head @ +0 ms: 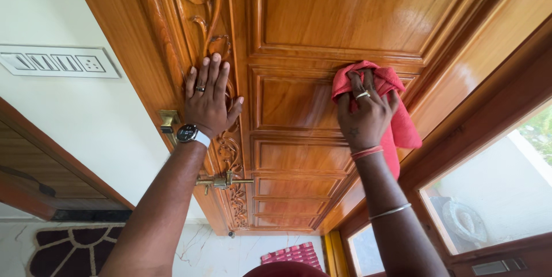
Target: The person wipes a wooden door with a red cloth, moving systematically from the top edge down to the lower panels and around the handle area. The person then walks away from the door while holding the cloth.
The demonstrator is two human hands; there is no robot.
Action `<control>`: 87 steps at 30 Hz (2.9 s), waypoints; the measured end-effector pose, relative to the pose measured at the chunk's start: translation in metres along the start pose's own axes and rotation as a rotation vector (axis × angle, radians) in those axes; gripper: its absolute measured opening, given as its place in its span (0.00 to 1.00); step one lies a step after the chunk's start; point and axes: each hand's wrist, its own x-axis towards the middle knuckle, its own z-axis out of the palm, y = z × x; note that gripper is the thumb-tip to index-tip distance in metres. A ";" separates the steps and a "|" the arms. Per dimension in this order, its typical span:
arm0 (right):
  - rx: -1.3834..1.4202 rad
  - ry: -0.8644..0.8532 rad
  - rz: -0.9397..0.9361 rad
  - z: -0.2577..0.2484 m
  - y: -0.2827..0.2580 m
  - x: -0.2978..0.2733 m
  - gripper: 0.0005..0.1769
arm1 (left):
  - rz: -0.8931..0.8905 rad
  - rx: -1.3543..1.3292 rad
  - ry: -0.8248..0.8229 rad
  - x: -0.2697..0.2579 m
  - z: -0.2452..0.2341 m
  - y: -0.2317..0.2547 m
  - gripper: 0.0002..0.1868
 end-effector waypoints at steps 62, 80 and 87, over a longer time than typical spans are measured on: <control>0.323 -0.356 -0.432 0.160 -0.106 -0.108 0.24 | 0.010 0.052 0.150 0.003 0.020 -0.004 0.31; 0.098 -0.702 -0.281 0.080 0.064 -0.166 0.36 | -0.043 0.020 0.083 -0.001 0.014 0.003 0.31; -0.051 -0.669 -0.354 0.057 0.050 -0.164 0.14 | -0.196 -0.003 0.124 -0.003 0.006 0.048 0.34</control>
